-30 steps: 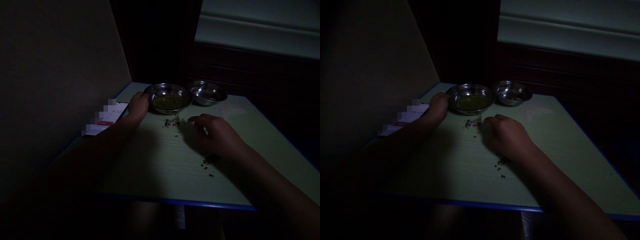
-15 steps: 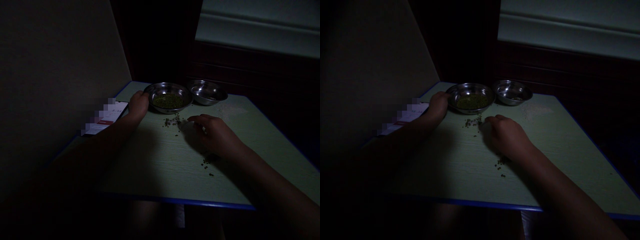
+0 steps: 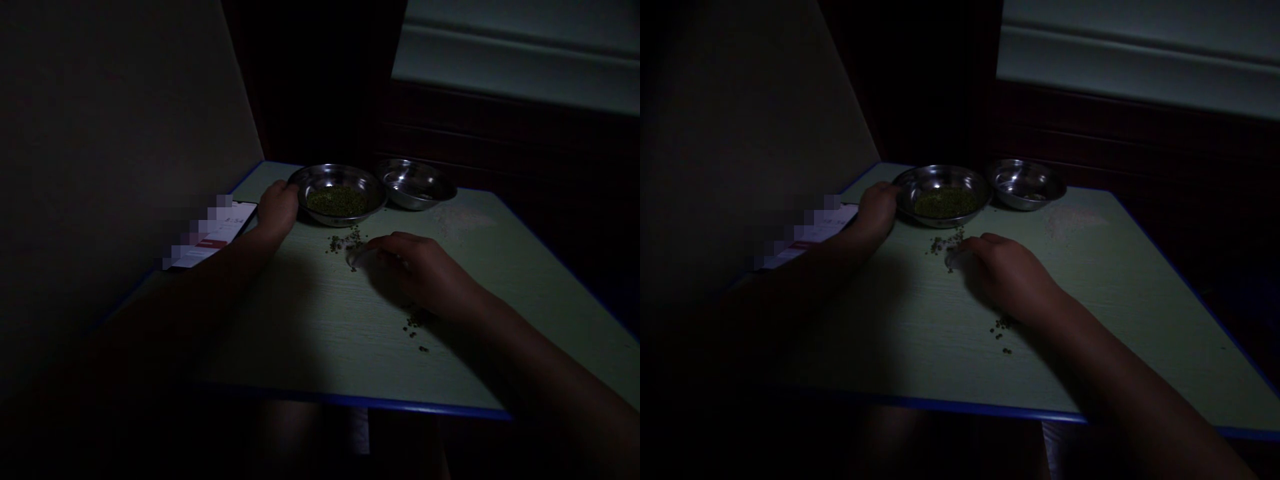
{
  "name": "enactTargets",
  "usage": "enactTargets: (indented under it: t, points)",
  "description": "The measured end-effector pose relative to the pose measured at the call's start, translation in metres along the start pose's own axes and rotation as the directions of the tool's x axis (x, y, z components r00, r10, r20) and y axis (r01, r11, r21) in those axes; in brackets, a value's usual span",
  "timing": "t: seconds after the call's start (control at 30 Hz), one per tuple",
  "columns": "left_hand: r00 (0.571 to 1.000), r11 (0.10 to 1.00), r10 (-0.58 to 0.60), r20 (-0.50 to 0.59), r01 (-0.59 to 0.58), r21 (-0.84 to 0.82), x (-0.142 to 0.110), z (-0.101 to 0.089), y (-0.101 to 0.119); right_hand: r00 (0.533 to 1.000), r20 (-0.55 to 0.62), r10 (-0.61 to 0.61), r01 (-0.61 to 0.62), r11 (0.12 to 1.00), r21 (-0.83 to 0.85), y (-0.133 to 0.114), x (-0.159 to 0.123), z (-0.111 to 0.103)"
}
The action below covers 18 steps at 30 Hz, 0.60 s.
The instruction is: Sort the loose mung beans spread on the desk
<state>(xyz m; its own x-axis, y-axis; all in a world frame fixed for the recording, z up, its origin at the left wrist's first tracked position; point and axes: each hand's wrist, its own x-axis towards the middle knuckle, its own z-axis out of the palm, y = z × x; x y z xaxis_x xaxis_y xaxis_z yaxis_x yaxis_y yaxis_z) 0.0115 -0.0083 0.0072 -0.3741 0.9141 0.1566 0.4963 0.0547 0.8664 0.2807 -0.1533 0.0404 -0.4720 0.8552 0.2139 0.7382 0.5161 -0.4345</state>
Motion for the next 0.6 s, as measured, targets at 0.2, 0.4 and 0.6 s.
enactTargets:
  t: [0.2, 0.4, 0.6]
  points:
    - [1.000, 1.000, 0.012, 0.000, -0.012, -0.009, 0.004, 0.001, -0.004, 0.992, 0.032, -0.121, 0.118, 0.989, 0.084, -0.001, -0.001, -0.006]
    - [1.000, 1.000, -0.004, 0.001, 0.004, -0.005, 0.000, 0.000, 0.000, 0.977, 0.176, -0.124, 0.081, 0.969, 0.232, -0.003, -0.007, -0.026]
    - [0.999, 0.999, 0.032, -0.007, -0.032, 0.039, 0.005, 0.001, -0.005, 0.950, 0.311, -0.031, -0.056, 0.962, 0.266, 0.019, -0.010, -0.044]
